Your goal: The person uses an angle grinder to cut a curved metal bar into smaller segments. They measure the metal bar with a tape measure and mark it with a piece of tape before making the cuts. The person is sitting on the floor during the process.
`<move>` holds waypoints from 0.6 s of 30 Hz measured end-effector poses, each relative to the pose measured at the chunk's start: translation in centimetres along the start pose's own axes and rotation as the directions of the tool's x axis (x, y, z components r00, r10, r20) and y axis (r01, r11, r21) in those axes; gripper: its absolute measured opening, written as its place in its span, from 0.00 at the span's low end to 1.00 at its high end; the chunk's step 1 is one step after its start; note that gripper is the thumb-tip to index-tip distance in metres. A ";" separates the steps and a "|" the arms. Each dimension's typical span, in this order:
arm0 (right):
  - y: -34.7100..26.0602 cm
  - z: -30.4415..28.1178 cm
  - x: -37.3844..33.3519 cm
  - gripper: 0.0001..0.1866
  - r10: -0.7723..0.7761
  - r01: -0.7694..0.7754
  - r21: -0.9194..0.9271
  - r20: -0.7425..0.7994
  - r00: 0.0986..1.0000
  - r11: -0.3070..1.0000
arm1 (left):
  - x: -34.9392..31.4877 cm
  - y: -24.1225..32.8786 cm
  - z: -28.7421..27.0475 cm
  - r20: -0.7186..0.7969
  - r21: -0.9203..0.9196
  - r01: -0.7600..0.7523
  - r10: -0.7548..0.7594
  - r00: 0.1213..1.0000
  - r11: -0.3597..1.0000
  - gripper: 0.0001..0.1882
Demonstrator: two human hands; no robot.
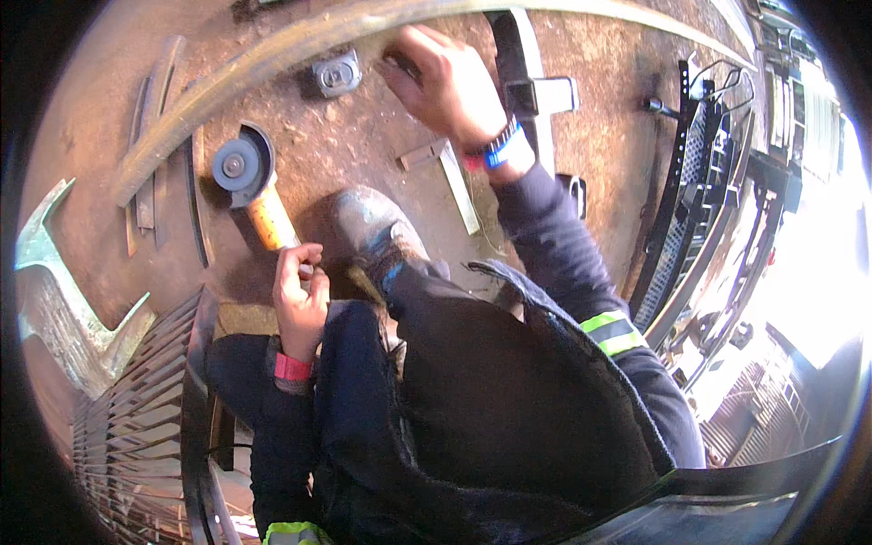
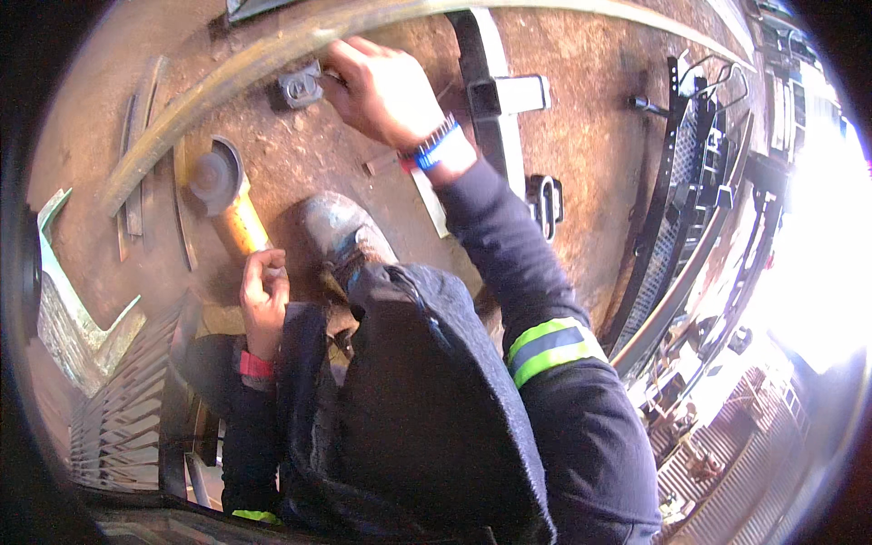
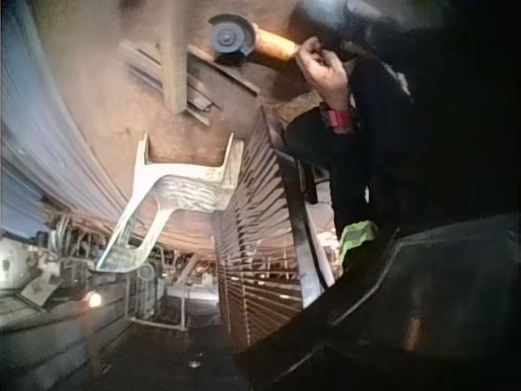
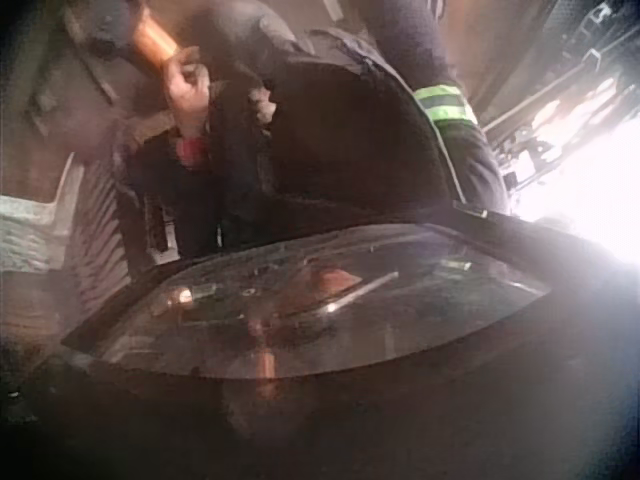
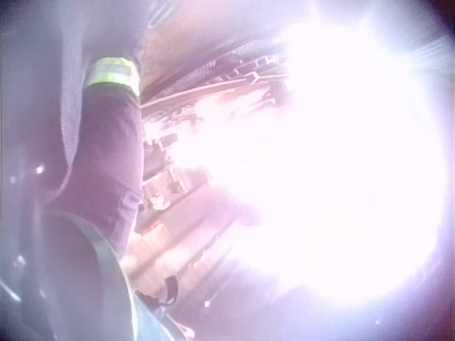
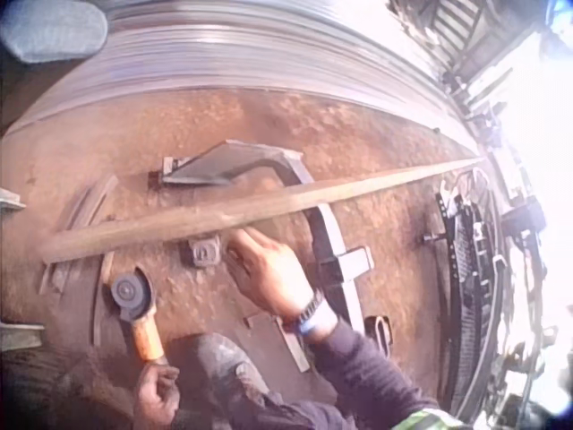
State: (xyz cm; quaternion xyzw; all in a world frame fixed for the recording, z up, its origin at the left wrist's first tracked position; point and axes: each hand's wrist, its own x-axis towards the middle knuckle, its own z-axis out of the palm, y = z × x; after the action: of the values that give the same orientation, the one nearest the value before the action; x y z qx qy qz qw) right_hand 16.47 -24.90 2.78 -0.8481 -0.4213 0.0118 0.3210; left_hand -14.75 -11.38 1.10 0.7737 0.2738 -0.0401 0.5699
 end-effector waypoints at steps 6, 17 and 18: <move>1.1 5.1 -19.9 0.11 0.706 -0.653 -0.281 0.169 0.688 0.703 | 0.9 0.1 1.1 0.167 0.087 -0.012 -0.002 0.986 0.996 0.10; 7.4 11.0 -7.0 0.12 0.297 -0.329 -0.246 -0.157 0.942 0.912 | 0.9 0.0 1.5 0.277 0.097 0.041 -0.066 0.959 0.994 0.09; 8.0 11.8 -6.7 0.11 0.278 -0.309 -0.262 -0.149 0.949 0.914 | 0.9 0.0 1.2 0.278 0.116 0.069 -0.099 0.955 0.991 0.09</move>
State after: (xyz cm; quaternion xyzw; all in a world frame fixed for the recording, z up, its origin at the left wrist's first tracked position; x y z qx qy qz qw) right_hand 14.36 -26.99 -12.69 -0.9381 -0.2683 -0.0466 0.2140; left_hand -13.67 -12.11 0.37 0.7766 0.2196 -0.1891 0.5594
